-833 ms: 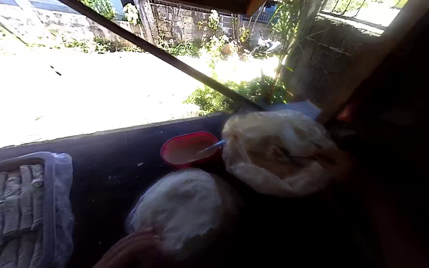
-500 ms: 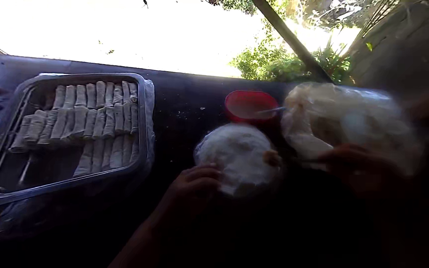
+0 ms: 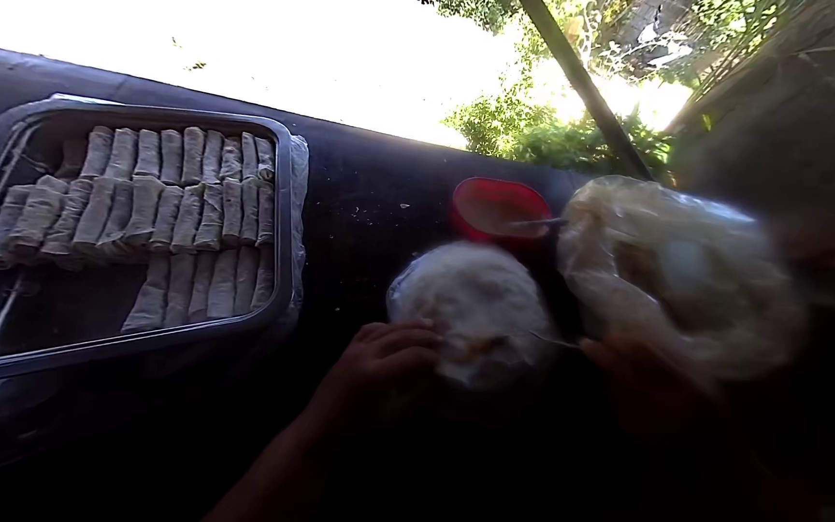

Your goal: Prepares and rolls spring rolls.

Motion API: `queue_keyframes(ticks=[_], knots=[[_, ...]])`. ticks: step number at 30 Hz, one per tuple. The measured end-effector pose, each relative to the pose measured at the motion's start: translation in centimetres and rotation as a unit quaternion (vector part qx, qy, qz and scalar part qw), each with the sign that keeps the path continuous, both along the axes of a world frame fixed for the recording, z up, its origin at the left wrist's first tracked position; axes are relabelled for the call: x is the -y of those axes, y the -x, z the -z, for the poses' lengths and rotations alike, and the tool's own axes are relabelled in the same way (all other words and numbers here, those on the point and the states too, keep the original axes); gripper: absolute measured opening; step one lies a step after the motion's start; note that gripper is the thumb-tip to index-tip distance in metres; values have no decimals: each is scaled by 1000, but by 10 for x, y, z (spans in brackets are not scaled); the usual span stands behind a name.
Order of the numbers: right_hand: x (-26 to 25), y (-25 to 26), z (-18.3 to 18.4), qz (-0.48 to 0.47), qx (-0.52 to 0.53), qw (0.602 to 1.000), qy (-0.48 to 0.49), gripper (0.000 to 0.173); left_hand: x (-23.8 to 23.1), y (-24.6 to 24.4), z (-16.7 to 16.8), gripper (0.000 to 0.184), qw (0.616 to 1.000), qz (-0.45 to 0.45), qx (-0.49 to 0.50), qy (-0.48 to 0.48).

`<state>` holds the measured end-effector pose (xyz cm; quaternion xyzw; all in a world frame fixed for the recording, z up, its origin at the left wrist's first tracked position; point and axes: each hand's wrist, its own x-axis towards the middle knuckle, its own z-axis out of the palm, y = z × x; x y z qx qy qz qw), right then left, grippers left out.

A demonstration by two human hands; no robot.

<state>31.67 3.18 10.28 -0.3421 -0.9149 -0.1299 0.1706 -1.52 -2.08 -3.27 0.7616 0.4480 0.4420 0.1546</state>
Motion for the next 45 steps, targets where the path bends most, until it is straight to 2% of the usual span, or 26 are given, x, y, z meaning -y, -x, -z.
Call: queue_keyframes(ticks=[8,11,22,27,33,37,45], knots=[[3,10,14,-26,-45,998,22,22,1,2,0,18,1000,-2,-5,-1],[3,12,15,-21,-17,1000,16,24,3,2,0,18,1000,-1,-7,4],[2,-5,5,-1,-47,999,7,21,3,2,0,19,1000,0,4,12],[5,-7,8,-11,-4,1000,28,23,2,2,1,17,1000,2,4,12],[0,-15,1,6,-51,999,3,21,4,3,0,18,1000,-6,-2,11],[2,-16,7,-4,-6,1000,23,23,4,2,-1,17,1000,-6,-1,11],[-8,-36,-25,29,-86,996,-10,18,4,0,-3,16,1000,-16,-4,2]])
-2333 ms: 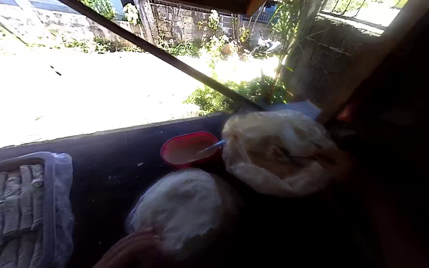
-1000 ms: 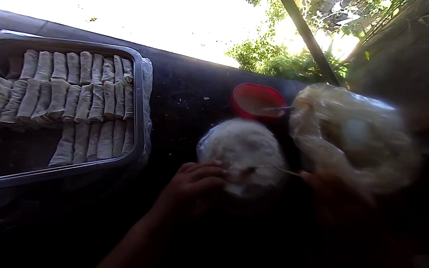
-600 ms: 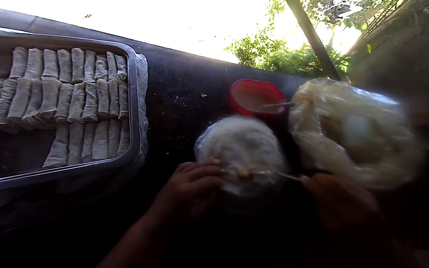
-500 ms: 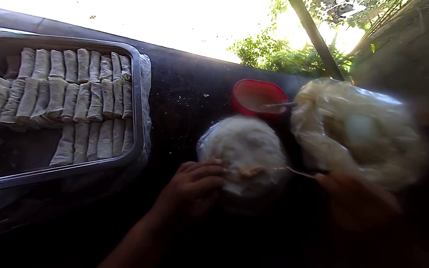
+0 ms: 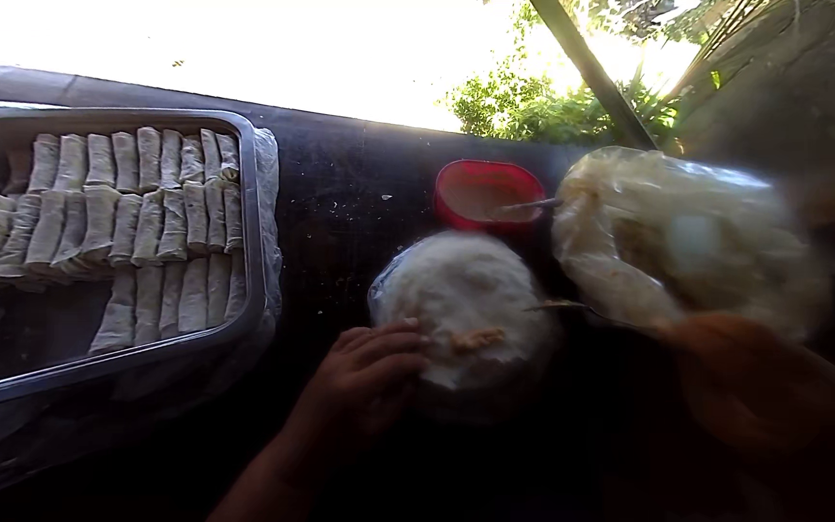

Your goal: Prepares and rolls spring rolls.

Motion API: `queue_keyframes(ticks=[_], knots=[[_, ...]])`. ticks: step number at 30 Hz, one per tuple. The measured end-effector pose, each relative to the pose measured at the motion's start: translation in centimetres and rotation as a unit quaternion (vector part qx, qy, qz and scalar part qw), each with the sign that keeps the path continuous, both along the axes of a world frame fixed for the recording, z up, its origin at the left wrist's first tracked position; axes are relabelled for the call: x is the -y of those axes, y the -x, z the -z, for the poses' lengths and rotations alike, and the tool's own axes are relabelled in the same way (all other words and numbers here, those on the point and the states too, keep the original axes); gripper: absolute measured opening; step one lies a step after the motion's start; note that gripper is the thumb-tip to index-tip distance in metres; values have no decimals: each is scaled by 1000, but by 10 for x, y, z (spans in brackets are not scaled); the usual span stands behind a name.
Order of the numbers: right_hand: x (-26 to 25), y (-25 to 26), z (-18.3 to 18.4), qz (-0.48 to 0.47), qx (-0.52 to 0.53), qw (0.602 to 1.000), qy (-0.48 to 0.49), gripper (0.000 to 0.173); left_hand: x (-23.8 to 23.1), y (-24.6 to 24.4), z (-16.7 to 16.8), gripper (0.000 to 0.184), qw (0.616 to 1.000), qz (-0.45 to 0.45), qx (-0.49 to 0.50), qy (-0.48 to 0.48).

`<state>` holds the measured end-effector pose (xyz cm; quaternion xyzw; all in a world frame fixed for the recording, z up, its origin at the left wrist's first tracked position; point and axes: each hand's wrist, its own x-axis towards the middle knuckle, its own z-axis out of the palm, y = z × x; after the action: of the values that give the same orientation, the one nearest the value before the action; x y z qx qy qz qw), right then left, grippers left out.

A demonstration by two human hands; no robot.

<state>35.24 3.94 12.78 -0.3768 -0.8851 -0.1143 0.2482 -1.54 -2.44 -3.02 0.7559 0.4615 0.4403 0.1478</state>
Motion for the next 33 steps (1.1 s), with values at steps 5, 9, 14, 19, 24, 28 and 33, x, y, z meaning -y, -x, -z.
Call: queue_keyframes(ticks=[5,9,14,19,24,28,33], knots=[[15,36,11,-62,-6,997,44,19,1,2,1,15,1000,2,-5,6],[19,50,37,-59,70,995,43,23,2,2,-3,15,1000,1,-12,10],[22,25,28,0,88,996,34,24,2,2,-3,15,1000,5,-14,11],[20,9,24,14,68,997,33,23,0,2,-2,15,1000,5,-9,13],[18,-3,6,36,32,999,12,20,0,2,-3,16,1000,7,-10,10],[4,-29,-20,114,32,993,-30,21,2,4,-1,15,1000,1,-4,7],[-28,-62,-36,263,69,961,-45,24,-4,9,-2,13,999,42,5,24]])
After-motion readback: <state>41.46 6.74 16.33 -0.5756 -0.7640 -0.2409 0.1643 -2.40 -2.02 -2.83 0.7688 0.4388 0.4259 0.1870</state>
